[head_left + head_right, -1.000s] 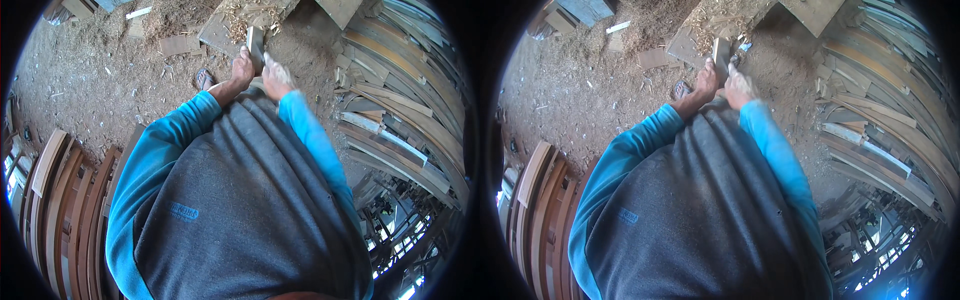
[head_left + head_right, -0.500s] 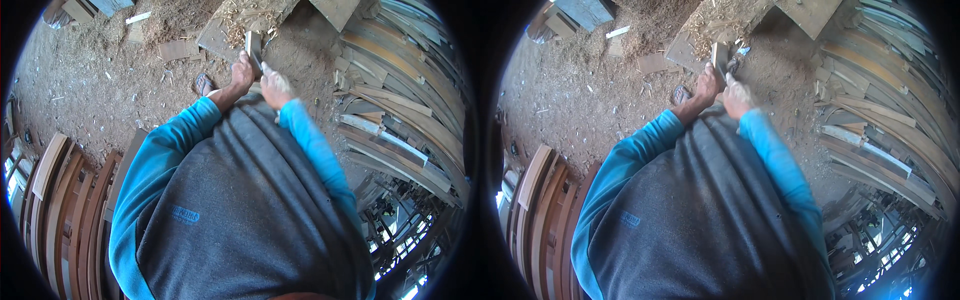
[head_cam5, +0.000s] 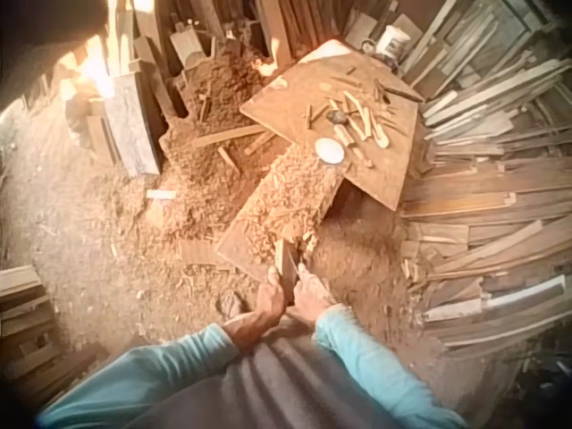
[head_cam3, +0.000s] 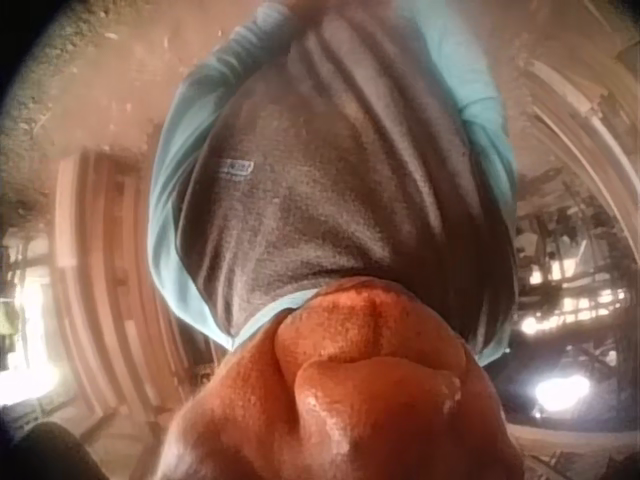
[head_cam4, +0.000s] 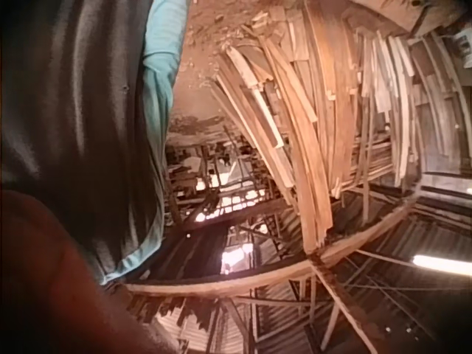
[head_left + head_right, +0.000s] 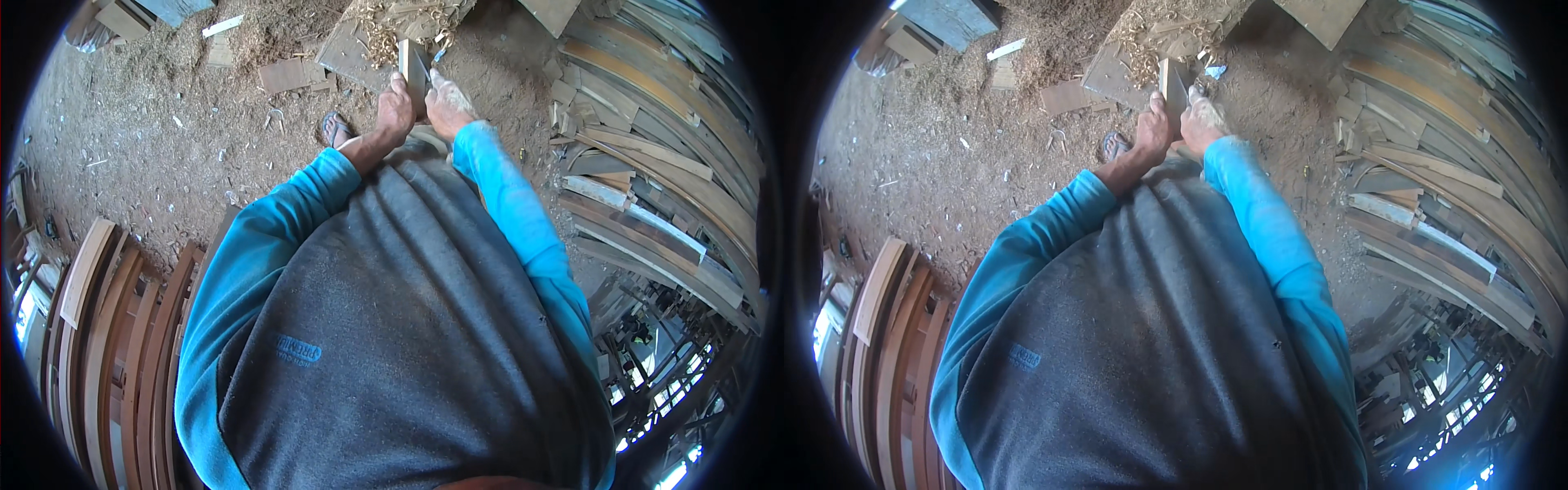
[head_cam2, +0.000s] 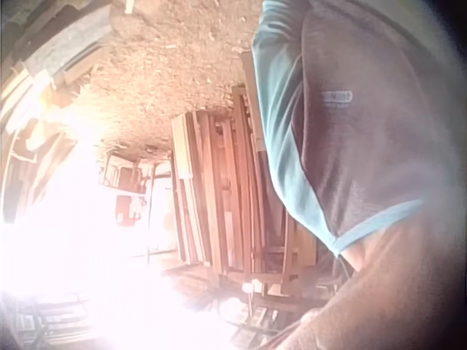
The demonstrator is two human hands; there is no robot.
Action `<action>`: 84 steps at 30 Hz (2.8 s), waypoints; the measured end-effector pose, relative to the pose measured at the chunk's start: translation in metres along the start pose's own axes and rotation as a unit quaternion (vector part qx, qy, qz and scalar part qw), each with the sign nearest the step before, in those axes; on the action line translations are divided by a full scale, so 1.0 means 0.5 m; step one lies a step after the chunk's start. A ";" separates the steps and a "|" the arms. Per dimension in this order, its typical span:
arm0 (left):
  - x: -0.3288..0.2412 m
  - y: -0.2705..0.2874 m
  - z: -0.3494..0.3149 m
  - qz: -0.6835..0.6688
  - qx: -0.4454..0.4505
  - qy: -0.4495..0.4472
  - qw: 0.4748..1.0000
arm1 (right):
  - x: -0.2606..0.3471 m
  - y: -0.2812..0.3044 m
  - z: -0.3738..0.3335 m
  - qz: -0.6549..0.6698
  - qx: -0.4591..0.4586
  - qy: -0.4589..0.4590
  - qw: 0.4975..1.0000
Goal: The person uses a chisel to shave and shape a small piece of wood, turning the wood over and picking up secondary wood scraps from a workbench to compare or work on them.
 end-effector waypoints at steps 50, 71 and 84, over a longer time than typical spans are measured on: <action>-0.132 0.157 0.068 0.263 -0.115 -0.360 0.888 | 0.035 0.144 -0.166 0.720 -0.036 0.024 0.693; -0.295 0.119 -0.238 -0.315 0.312 -0.088 0.892 | 0.086 0.126 -0.203 0.517 -0.079 0.096 0.847; -0.276 0.114 -0.257 -0.297 0.393 -0.027 0.870 | 0.076 0.122 -0.233 0.502 -0.096 0.064 0.857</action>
Point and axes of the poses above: each hand's wrist, its own z-axis towards the middle knuckle, its own y-axis out of the back of the hand, x = y × z, the point moved 2 cm from there along z, towards the middle knuckle
